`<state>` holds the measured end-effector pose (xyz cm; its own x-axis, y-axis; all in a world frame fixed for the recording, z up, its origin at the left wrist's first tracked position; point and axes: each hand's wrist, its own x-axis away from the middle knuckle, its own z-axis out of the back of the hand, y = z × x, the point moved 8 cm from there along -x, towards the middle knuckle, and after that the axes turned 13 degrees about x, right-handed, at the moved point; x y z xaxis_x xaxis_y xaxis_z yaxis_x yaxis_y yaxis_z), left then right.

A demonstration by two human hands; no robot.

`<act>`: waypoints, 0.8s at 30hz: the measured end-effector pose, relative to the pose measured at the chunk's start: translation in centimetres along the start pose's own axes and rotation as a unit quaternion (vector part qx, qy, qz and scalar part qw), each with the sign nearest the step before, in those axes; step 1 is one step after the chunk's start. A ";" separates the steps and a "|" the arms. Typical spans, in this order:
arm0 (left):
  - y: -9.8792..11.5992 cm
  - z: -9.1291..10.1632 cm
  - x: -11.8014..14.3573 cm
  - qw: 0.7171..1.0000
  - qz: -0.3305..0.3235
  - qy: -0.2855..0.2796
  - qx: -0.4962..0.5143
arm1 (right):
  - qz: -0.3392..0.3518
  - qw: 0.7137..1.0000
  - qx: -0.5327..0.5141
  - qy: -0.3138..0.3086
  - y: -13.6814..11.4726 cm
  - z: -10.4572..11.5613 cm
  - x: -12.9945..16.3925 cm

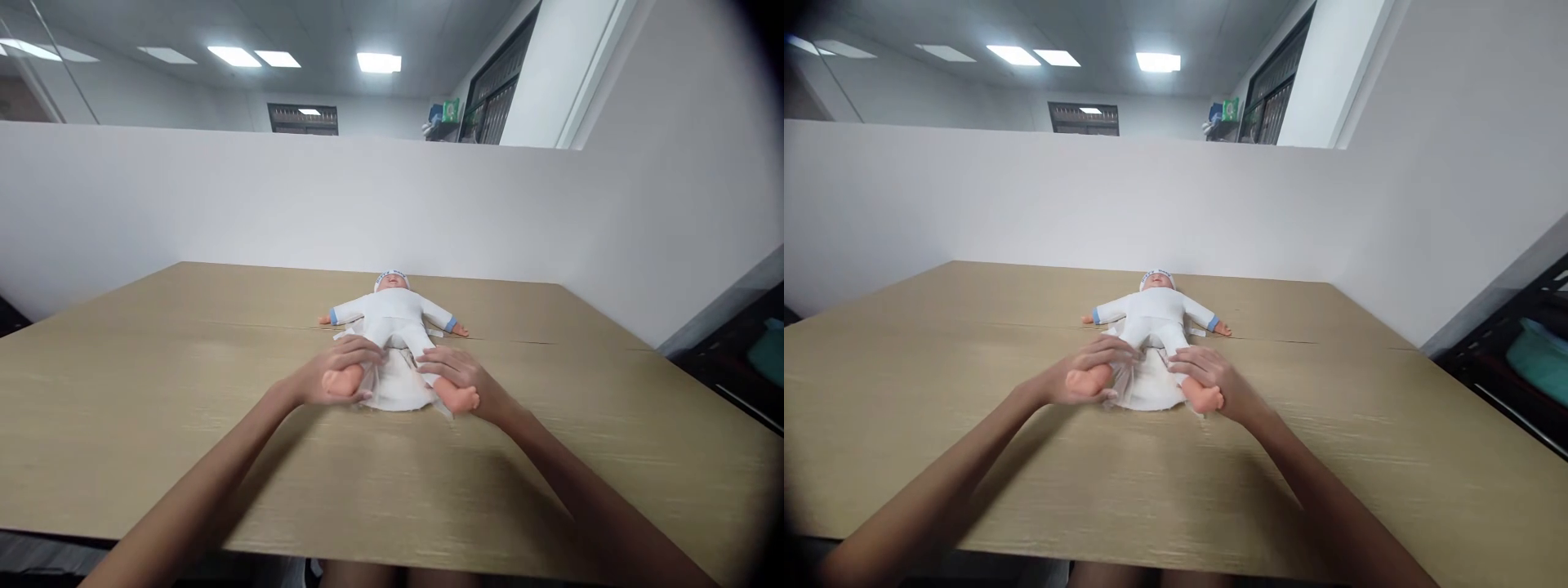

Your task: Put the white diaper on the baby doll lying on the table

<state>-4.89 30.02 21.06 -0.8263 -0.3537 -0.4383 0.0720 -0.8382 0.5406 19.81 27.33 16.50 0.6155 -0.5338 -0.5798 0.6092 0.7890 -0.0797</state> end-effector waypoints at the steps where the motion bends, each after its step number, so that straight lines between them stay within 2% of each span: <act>1: -0.6 -0.5 1.2 1.000 -0.011 -0.014 -0.018 | 0.024 0.999 0.030 -0.008 0.1 -0.3 0.9; 5: -3.5 -2.0 4.4 0.996 -0.007 -0.050 -0.068 | 0.060 0.992 0.107 -0.011 0.6 -1.2 3.1; 9: -5.0 -2.3 5.1 0.992 0.022 -0.076 -0.099 | 0.075 0.987 0.140 -0.025 0.9 -1.5 3.2; 16: -5.3 -2.6 5.1 0.987 0.041 -0.108 -0.113 | 0.072 0.989 0.126 -0.027 1.1 -1.1 3.0; 24: -4.6 -2.9 4.9 0.990 0.036 -0.095 -0.099 | 0.067 0.991 0.114 -0.038 1.0 -1.0 3.1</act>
<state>-7.61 30.91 14.39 -0.9034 -0.3474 -0.2512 0.2272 -0.8849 0.4066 21.86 26.78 13.84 0.7299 -0.4567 -0.5086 0.6102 0.7706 0.1837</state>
